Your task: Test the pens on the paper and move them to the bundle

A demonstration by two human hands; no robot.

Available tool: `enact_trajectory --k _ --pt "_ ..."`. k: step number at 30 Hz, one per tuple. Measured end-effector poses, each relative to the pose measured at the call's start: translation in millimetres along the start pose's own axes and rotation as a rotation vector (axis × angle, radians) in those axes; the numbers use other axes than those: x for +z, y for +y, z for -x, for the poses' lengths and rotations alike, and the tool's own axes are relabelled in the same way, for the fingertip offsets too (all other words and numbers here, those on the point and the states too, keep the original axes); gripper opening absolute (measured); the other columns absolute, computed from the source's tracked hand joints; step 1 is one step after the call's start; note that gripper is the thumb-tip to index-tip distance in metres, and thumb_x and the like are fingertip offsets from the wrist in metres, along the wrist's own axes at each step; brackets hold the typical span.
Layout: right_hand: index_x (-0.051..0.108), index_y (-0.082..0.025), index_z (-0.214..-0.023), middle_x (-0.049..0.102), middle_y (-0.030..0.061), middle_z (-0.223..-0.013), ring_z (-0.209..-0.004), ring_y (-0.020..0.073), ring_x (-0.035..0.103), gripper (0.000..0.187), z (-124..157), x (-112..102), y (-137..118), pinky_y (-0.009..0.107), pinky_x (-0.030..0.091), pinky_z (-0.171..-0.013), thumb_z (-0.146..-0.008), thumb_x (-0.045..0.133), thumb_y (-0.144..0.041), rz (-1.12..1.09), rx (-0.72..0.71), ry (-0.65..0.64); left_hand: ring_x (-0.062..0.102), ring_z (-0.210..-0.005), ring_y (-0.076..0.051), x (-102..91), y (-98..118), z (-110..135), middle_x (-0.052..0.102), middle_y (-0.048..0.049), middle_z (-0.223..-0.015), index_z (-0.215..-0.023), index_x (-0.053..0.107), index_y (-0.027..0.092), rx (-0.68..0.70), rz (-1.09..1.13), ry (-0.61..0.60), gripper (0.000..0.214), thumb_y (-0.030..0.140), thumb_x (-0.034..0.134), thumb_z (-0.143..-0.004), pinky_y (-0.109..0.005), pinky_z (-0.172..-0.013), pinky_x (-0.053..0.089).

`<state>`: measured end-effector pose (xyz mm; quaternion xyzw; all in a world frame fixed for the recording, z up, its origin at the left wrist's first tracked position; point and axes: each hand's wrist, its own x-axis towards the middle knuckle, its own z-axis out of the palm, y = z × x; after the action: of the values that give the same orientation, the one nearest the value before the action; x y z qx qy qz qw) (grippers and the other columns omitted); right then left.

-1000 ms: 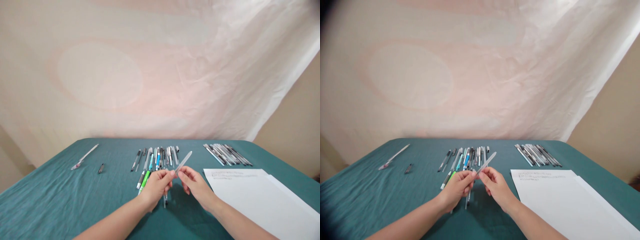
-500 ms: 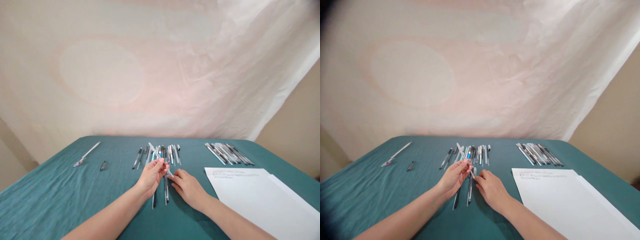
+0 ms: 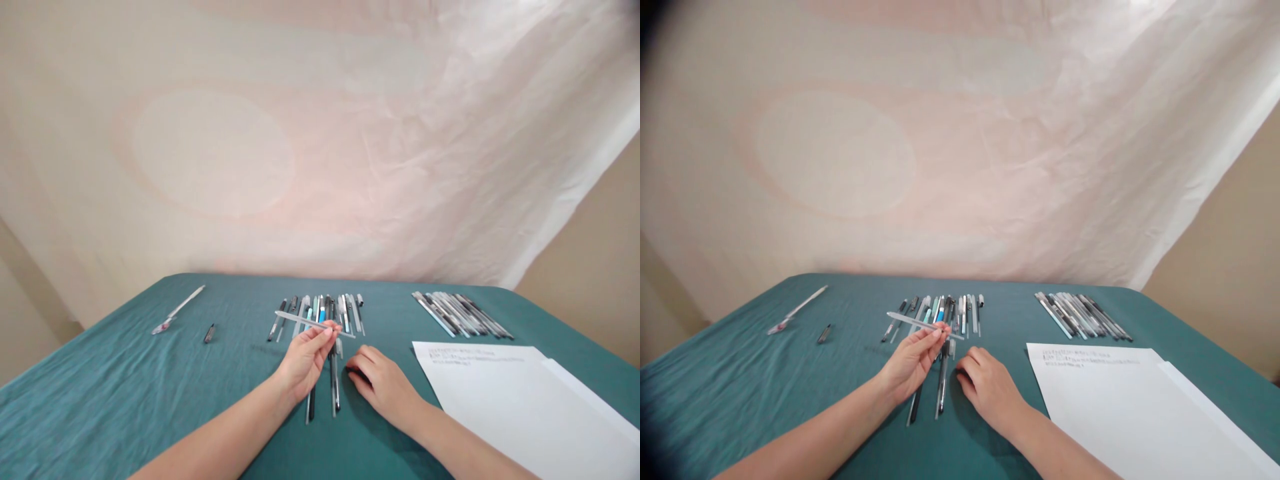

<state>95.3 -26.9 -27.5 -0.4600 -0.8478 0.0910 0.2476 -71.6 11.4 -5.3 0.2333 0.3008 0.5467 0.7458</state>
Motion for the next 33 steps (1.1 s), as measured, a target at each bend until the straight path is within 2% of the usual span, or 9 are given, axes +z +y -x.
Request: enact_trajectory --k 5,11,16,18,21,33 --pt "0.056 -0.019 -0.086 0.055 0.0034 -0.085 -0.08 0.017 0.051 0.017 1 -1 0 0.029 0.043 -0.072 -0.079 0.046 -0.007 -0.039 -0.012 0.032 0.063 -0.083 -0.011 -2.1 -3 1 0.067 -0.0092 -0.088 -0.085 0.063 0.008 -0.018 -0.006 -0.018 0.015 -0.001 0.058 -0.075 -0.016 -0.079 0.051" --pt "0.054 -0.02 -0.084 0.056 0.0025 -0.082 -0.077 0.017 0.052 0.016 4 -1 1 0.03 0.043 -0.07 -0.077 0.047 -0.007 -0.122 0.002 0.071 0.063 -0.083 -0.011 -2.4 -5 2 0.067 -0.009 -0.087 -0.082 0.064 0.008 -0.028 -0.021 -0.026 0.013 0.0 0.06 -0.073 -0.016 -0.08 0.05" --pt "0.052 -0.019 -0.087 0.058 0.0021 -0.08 -0.071 0.0145 0.057 0.007 4 -2 4 0.027 0.047 -0.067 -0.081 0.05 -0.018 -0.429 0.165 0.286 0.063 -0.08 -0.01 -1.9 -6 3 0.067 -0.008 -0.086 -0.08 0.065 0.009 -0.033 -0.026 -0.031 0.012 0.001 0.063 -0.072 -0.016 -0.079 0.05" --pt "0.052 -0.019 -0.087 0.059 0.0033 -0.081 -0.074 0.0155 0.058 0.008 4 -4 5 0.028 0.048 -0.07 -0.081 0.051 -0.024 -0.521 0.204 0.381 0.063 -0.081 -0.01 -2.1 -7 3 0.067 -0.0086 -0.088 -0.08 0.065 0.008 -0.032 -0.034 -0.036 0.011 0.002 0.064 -0.071 -0.016 -0.08 0.049" --pt "0.053 -0.018 -0.086 0.06 0.0046 -0.081 -0.075 0.0166 0.059 0.013 3 -5 6 0.029 0.048 -0.07 -0.08 0.054 -0.029 -0.589 0.227 0.451 0.063 -0.082 -0.011 -3.0 -10 4 0.067 -0.0094 -0.091 -0.082 0.066 0.008 -0.034 -0.055 -0.06 0.012 0.003 0.064 -0.071 -0.017 -0.082 0.048" --pt "0.054 -0.019 -0.087 0.058 0.0047 -0.084 -0.076 0.0162 0.057 0.009 3 -5 1 0.029 0.049 -0.07 -0.08 0.053 -0.025 -0.596 0.165 0.449 0.062 -0.081 -0.011 0.0 -10 7 0.067 -0.0073 -0.087 -0.083 0.066 0.01 -0.04 -0.098 -0.085 0.015 0.005 0.068 -0.069 -0.018 -0.084 0.046"
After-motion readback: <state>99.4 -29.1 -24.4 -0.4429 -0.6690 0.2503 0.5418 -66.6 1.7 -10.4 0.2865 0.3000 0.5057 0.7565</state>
